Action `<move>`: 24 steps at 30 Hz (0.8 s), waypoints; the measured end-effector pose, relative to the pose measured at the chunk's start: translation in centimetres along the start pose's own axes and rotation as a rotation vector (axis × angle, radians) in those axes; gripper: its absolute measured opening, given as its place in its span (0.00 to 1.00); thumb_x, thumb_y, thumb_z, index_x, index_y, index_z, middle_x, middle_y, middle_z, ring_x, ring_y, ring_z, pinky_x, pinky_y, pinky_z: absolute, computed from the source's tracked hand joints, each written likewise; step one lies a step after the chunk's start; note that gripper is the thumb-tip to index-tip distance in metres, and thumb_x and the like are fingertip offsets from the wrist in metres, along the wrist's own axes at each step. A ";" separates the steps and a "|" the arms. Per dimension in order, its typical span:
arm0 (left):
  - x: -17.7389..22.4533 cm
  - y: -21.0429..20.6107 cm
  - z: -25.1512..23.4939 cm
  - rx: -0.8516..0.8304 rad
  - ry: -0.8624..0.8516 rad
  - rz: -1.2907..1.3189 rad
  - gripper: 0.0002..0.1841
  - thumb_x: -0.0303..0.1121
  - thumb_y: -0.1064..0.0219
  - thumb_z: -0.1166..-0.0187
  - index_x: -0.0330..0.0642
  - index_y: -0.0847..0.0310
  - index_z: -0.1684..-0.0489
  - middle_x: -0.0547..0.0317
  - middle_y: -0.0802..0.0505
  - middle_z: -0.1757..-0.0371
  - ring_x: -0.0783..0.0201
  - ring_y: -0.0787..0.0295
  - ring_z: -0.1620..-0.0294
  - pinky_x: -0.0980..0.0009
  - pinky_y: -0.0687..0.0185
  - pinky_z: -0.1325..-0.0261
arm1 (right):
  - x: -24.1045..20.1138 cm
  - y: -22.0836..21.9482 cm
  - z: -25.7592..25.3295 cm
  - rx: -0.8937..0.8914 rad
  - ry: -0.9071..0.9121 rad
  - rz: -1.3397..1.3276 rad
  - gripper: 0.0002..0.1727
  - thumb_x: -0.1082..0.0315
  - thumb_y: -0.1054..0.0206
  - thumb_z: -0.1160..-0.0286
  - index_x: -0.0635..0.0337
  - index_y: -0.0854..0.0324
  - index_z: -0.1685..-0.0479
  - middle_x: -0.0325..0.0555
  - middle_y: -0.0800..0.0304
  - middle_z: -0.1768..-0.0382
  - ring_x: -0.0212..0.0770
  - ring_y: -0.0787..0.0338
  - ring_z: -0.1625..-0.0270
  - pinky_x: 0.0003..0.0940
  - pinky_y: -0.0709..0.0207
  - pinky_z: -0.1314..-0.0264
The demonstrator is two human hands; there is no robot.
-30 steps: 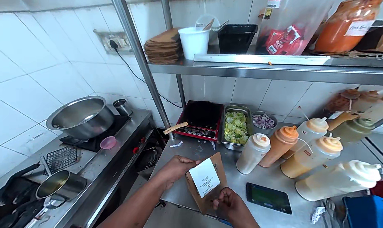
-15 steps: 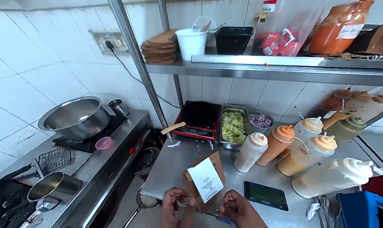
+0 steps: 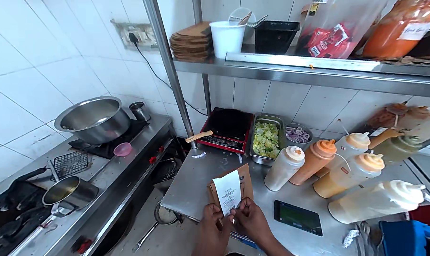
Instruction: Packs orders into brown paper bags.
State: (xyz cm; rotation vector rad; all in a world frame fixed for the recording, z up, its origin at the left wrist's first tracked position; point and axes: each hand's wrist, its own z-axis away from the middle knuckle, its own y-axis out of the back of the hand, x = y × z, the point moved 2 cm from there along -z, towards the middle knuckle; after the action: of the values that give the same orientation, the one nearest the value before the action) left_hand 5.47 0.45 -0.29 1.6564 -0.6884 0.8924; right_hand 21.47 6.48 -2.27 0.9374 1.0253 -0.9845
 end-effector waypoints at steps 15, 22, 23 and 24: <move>0.1 3.0 -2.8 -0.073 0.031 -0.076 0.24 0.47 0.25 0.26 0.37 0.18 0.43 0.56 0.07 0.57 0.62 0.09 0.64 0.61 0.11 0.61 | 5.3 0.9 1.0 0.072 -0.188 0.518 0.31 0.36 0.28 0.30 0.60 0.14 0.55 0.51 0.10 0.66 0.52 0.08 0.59 0.57 0.16 0.53; 2.9 3.4 -3.6 0.098 -0.040 0.121 0.44 0.48 0.23 0.32 0.28 0.40 0.23 0.54 0.10 0.50 0.65 0.10 0.54 0.69 0.12 0.60 | 10.8 7.3 9.3 0.112 -0.133 0.479 0.19 0.52 0.34 0.20 0.56 0.13 0.42 0.48 0.06 0.63 0.48 0.06 0.62 0.53 0.13 0.53; 3.3 3.2 -3.5 0.111 -0.024 0.127 0.45 0.48 0.23 0.33 0.28 0.41 0.22 0.54 0.10 0.50 0.65 0.09 0.55 0.69 0.12 0.60 | 11.3 8.3 10.7 0.131 -0.119 0.475 0.18 0.55 0.33 0.20 0.58 0.12 0.43 0.50 0.06 0.63 0.49 0.06 0.63 0.55 0.12 0.54; 3.5 3.2 -3.4 0.122 -0.002 0.138 0.45 0.47 0.23 0.33 0.29 0.41 0.21 0.55 0.09 0.50 0.65 0.09 0.54 0.69 0.11 0.59 | 11.7 9.1 12.1 0.152 -0.103 0.473 0.17 0.57 0.32 0.21 0.60 0.12 0.45 0.51 0.06 0.65 0.50 0.06 0.64 0.56 0.13 0.55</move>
State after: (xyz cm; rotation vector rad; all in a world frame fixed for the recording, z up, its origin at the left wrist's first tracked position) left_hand 4.13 2.92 4.80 1.7331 -0.7701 1.0495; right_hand 35.45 -4.62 -9.06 1.1751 0.6058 -0.7089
